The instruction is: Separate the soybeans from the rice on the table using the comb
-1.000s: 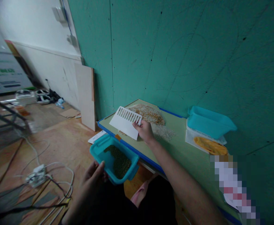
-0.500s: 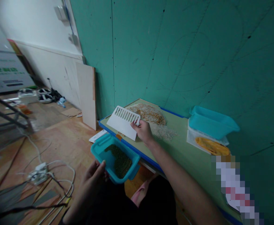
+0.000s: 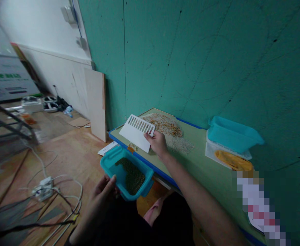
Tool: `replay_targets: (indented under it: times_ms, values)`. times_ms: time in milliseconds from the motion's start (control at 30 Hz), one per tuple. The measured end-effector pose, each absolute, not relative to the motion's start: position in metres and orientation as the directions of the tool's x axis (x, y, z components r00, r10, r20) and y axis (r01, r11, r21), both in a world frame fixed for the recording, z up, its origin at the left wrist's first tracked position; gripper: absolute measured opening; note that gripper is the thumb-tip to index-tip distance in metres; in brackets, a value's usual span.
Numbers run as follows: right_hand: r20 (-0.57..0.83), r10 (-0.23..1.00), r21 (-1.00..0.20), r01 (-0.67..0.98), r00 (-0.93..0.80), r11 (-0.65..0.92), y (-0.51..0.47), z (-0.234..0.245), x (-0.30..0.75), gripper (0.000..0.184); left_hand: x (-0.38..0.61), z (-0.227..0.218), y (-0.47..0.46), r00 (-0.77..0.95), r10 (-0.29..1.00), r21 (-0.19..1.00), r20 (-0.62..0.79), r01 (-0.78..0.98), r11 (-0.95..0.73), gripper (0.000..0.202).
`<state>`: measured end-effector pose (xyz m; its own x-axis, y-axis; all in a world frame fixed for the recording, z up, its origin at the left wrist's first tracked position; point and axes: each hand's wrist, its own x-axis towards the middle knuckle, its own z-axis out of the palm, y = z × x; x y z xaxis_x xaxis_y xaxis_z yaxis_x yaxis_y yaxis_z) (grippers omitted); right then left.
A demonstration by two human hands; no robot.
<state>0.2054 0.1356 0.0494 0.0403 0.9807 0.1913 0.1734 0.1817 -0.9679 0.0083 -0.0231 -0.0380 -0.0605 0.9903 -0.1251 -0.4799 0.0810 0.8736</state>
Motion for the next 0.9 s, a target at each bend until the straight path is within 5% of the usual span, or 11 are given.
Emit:
replay_targets:
  times_ms: [900]
  values:
    - [0.271,0.960,-0.931,0.234,-0.065,0.279,0.126,0.040,0.198,0.039,0.008,-0.036,-0.022,-0.059,0.992,0.877,-0.110,-0.475,0.069,0.030]
